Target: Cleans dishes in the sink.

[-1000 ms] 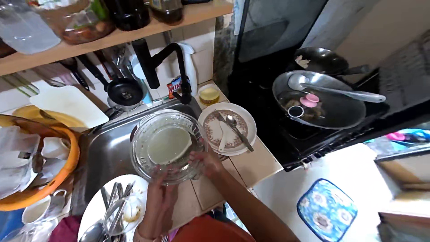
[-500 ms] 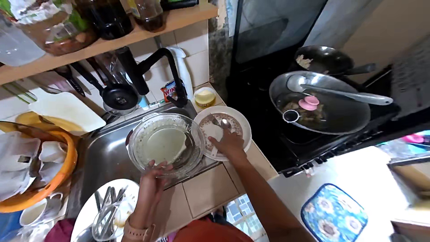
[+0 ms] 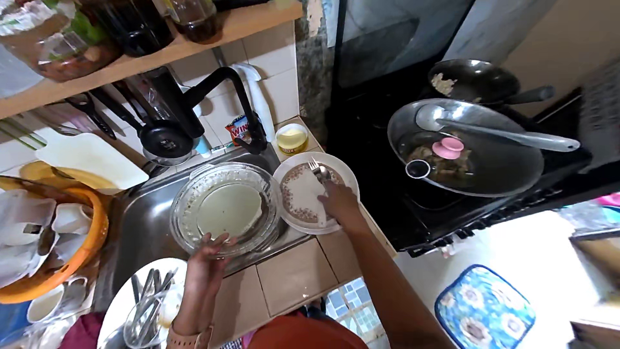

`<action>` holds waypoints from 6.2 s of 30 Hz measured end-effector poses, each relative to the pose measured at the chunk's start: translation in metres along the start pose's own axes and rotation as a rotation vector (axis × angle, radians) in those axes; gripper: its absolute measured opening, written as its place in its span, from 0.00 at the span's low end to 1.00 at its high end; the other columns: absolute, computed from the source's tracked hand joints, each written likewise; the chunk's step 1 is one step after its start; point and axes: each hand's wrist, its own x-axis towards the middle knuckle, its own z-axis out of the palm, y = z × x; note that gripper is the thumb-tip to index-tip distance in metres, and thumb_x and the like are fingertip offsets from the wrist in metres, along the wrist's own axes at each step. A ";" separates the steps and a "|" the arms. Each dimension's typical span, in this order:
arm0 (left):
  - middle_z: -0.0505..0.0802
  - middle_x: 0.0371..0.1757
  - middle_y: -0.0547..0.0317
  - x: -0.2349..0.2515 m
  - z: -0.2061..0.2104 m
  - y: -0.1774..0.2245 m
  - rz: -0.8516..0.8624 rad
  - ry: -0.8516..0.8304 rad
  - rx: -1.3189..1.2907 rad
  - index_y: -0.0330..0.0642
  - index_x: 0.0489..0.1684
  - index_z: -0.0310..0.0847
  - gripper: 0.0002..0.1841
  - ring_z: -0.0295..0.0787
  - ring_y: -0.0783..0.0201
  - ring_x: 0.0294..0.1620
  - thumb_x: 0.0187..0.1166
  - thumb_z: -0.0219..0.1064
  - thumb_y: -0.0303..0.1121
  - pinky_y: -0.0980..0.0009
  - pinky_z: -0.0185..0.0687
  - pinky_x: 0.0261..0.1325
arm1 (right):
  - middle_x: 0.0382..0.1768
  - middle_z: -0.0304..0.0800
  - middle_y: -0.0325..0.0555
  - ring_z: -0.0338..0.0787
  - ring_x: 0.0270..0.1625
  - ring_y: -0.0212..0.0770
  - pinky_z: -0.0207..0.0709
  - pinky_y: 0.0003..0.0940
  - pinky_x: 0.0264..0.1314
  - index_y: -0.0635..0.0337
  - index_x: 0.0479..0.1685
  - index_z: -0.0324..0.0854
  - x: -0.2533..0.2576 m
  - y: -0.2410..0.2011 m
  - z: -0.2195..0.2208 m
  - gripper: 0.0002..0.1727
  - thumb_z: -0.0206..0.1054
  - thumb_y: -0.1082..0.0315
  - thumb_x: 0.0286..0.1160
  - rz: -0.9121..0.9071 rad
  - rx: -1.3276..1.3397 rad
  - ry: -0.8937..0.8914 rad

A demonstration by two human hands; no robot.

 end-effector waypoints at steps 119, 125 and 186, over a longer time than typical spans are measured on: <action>0.99 0.44 0.59 -0.075 -0.149 0.039 0.127 -0.182 -0.130 0.46 0.56 0.73 0.23 0.99 0.57 0.44 0.67 0.43 0.16 0.61 0.96 0.45 | 0.50 0.84 0.63 0.90 0.34 0.44 0.87 0.38 0.34 0.71 0.76 0.65 -0.016 0.063 0.063 0.33 0.74 0.67 0.77 0.353 0.975 0.274; 0.98 0.45 0.64 -0.076 -0.138 0.029 0.081 -0.163 -0.050 0.47 0.61 0.64 0.23 0.99 0.60 0.44 0.68 0.42 0.17 0.61 0.96 0.46 | 0.60 0.79 0.63 0.87 0.52 0.46 0.85 0.39 0.52 0.72 0.78 0.62 -0.009 0.042 0.079 0.28 0.62 0.80 0.77 0.294 1.327 0.436; 0.86 0.56 0.37 0.050 0.108 -0.096 -0.211 -0.421 0.672 0.26 0.69 0.74 0.17 0.87 0.55 0.48 0.87 0.60 0.28 0.60 0.86 0.53 | 0.41 0.88 0.42 0.93 0.41 0.31 0.91 0.31 0.44 0.62 0.61 0.69 0.002 0.019 -0.022 0.11 0.52 0.78 0.85 -0.014 1.481 0.298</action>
